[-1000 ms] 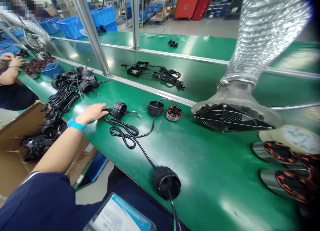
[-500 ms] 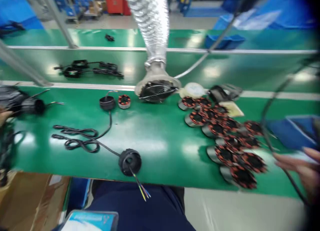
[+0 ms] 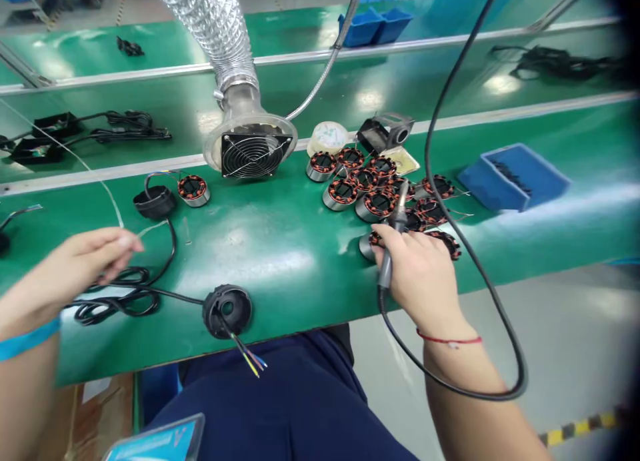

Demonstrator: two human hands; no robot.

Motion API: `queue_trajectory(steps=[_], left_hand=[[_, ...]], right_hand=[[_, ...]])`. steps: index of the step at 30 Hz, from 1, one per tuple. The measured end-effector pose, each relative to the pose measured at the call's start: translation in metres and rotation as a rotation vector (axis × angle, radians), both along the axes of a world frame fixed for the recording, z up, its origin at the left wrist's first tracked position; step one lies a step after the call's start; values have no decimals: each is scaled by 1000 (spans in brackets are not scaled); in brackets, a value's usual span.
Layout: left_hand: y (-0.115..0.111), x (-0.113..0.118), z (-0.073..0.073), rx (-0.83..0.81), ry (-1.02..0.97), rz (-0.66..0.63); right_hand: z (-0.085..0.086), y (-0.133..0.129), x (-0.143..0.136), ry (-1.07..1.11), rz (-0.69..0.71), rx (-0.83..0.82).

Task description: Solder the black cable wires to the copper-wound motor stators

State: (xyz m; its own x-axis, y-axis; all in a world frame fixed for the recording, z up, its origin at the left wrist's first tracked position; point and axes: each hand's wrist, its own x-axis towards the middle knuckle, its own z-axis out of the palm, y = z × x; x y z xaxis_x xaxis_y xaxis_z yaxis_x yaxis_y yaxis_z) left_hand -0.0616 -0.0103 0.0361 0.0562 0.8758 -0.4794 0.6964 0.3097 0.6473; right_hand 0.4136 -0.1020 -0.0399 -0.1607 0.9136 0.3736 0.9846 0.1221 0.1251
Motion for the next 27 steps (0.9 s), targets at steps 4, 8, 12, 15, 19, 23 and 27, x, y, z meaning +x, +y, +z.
queue_trajectory(steps=[4, 8, 12, 15, 19, 23, 27], left_hand=[[7, 80, -24, -190, -404, -129], [19, 128, -45, -173, -610, -48], [15, 146, -56, -128, -552, -74], [5, 151, -57, -93, -489, -255], [0, 152, -57, -2, -426, -404], [9, 155, -57, 36, -458, -487], [21, 156, -55, -12, -470, -512]], right_hand=[[-7, 12, -28, 138, 193, -6], [-15, 18, -62, 377, 394, -63], [-18, 21, -81, 562, 499, -122], [-18, 26, -85, 669, 469, -131], [-20, 32, -92, 724, 445, -271], [-26, 39, -101, 764, 512, -312], [-33, 46, -105, 813, 586, -307]])
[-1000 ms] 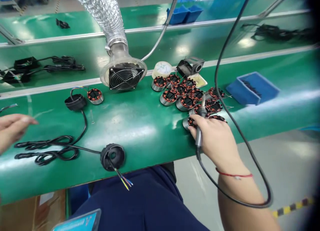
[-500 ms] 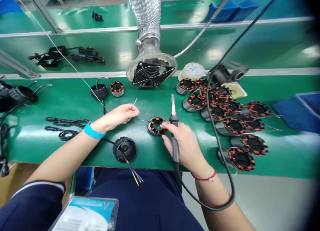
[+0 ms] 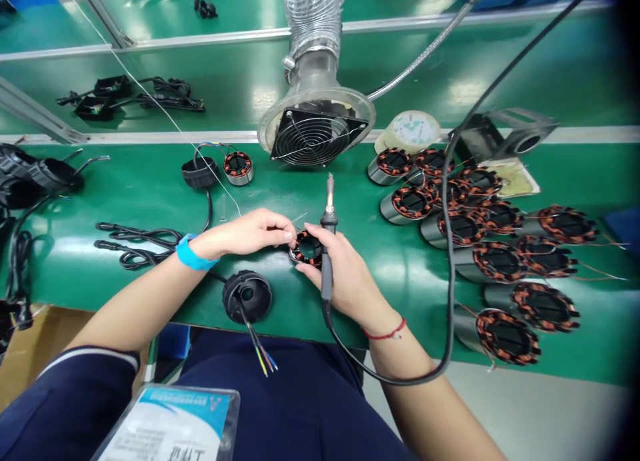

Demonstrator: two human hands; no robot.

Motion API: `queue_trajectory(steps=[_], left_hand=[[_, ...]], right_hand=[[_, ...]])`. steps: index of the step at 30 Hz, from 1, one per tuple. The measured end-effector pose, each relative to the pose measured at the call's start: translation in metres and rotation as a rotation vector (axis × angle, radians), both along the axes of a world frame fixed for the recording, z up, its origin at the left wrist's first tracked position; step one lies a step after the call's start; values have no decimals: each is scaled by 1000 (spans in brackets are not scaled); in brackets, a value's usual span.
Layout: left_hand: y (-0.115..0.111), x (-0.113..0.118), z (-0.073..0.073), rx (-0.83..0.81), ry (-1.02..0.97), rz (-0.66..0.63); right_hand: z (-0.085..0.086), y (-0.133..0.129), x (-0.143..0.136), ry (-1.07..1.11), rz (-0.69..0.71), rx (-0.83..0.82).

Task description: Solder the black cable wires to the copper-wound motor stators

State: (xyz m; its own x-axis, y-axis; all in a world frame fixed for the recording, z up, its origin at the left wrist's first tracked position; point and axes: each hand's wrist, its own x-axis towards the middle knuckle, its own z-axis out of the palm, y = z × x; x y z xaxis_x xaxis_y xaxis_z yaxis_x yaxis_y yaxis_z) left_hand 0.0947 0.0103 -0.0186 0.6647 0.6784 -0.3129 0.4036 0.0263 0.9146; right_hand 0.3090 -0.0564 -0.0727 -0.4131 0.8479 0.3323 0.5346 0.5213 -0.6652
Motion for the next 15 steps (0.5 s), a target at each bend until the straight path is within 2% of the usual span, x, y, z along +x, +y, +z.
queue_trajectory(steps=[4, 5, 8, 15], left_hand=[[6, -3, -3, 112, 130, 200], [6, -4, -4, 132, 179, 199], [7, -4, -7, 110, 254, 88], [8, 12, -11, -229, -142, 153]], right_hand=[[-3, 1, 0, 42, -2, -23], [-3, 1, 0, 47, -6, -35], [-4, -2, -1, 55, -27, -53], [-6, -4, -5, 60, -36, -70]])
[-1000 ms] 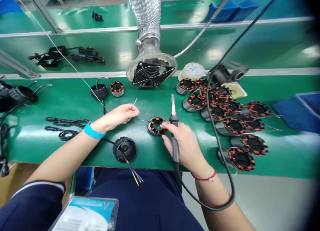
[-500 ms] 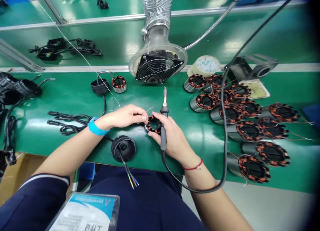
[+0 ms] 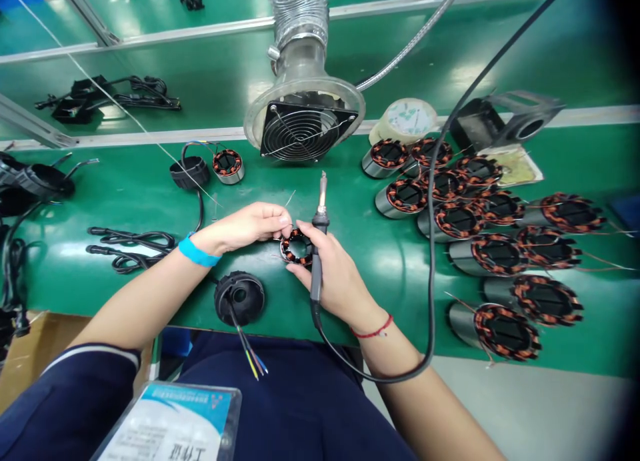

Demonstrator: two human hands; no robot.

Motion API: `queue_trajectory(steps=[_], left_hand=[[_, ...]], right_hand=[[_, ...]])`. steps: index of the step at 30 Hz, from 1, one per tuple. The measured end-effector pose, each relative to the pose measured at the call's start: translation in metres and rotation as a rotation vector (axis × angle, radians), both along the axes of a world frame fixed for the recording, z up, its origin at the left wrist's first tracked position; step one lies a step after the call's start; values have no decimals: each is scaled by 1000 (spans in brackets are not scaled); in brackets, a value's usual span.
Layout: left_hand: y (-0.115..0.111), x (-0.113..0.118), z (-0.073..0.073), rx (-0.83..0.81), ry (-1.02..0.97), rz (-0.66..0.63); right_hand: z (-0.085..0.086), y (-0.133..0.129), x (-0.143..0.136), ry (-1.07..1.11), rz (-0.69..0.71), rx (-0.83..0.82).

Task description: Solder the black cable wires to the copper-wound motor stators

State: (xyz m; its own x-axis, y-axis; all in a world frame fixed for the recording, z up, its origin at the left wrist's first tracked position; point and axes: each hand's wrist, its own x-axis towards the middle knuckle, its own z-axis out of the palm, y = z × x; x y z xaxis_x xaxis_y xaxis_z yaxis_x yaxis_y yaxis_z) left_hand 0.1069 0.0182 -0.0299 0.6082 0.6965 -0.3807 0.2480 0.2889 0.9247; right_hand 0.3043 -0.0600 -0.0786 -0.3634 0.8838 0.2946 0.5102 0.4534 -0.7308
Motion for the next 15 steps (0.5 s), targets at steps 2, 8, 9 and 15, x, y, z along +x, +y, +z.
queue_trajectory(steps=[2, 8, 9, 15], left_hand=[[-2, 2, -1, -15, -24, 16], [-15, -10, 3, 187, 197, -162], [-17, -11, 4, 201, 219, -207], [-21, 0, 1, 32, 62, -208]], right_hand=[[-1, 1, 1, 3, -15, -3], [-6, 3, 6, 52, -154, 39], [-6, 3, 6, 53, -164, 39], [-7, 4, 4, 49, -146, 50]])
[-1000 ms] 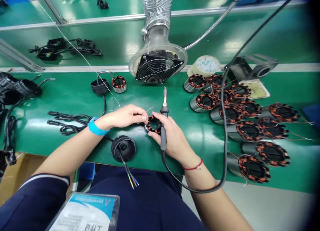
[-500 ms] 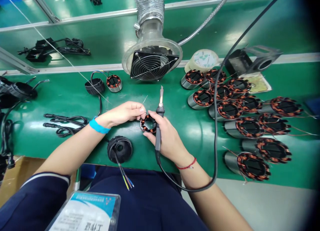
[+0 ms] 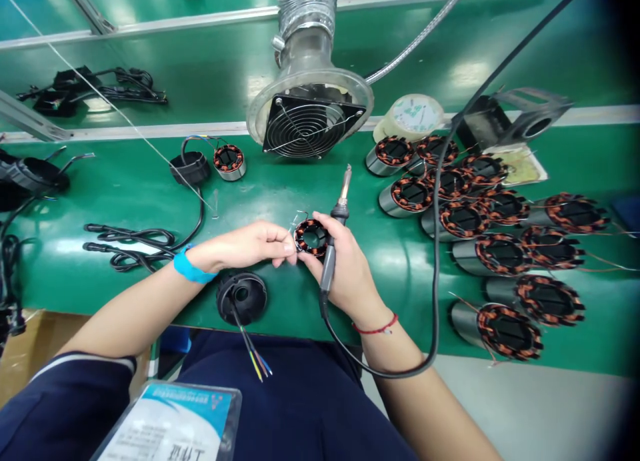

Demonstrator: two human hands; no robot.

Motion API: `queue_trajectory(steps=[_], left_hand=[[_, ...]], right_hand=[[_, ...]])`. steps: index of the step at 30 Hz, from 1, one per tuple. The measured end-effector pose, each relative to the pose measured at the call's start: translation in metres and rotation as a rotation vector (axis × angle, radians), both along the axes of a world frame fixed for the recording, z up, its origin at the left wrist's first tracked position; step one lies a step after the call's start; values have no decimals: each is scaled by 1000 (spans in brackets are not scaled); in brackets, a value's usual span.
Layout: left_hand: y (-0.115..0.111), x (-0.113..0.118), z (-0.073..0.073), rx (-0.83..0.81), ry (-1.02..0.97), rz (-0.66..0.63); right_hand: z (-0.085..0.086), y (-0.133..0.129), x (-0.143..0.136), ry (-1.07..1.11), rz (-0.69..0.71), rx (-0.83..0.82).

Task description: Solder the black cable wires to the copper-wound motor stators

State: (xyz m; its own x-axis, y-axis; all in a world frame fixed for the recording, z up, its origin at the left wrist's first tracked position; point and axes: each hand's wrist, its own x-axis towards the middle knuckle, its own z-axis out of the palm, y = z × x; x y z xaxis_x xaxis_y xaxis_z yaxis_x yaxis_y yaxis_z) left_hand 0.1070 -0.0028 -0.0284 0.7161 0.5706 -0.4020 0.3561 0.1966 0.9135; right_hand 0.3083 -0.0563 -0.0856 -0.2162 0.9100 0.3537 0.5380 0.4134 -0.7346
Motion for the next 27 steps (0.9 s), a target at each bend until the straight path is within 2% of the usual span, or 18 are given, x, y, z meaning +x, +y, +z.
queue_trajectory(steps=[3, 6, 8, 10, 12, 14, 17, 22, 27], left_hand=[[-1, 4, 4, 44, -13, 23], [-12, -3, 24, 312, 126, -11], [-29, -14, 42, 547, 210, -144], [-50, -24, 60, 703, 239, -366], [-69, -33, 72, 769, 263, -539], [-79, -39, 77, 760, 261, -607], [-81, -48, 78, 720, 252, -592], [-75, -55, 71, 779, 302, -486], [-53, -44, 51, 735, 269, -159]], right_hand=[[1, 1, 3, -19, 32, 2], [0, 2, 9, -40, -17, 3], [-1, 1, 14, -36, -46, 8], [-3, 0, 18, -12, -54, 4], [-4, -1, 20, 22, -56, -3], [-3, -3, 19, 45, -71, 5], [0, -3, 17, 70, -92, 65], [5, -4, 17, 110, -118, 172], [20, -8, 10, 86, -184, 162]])
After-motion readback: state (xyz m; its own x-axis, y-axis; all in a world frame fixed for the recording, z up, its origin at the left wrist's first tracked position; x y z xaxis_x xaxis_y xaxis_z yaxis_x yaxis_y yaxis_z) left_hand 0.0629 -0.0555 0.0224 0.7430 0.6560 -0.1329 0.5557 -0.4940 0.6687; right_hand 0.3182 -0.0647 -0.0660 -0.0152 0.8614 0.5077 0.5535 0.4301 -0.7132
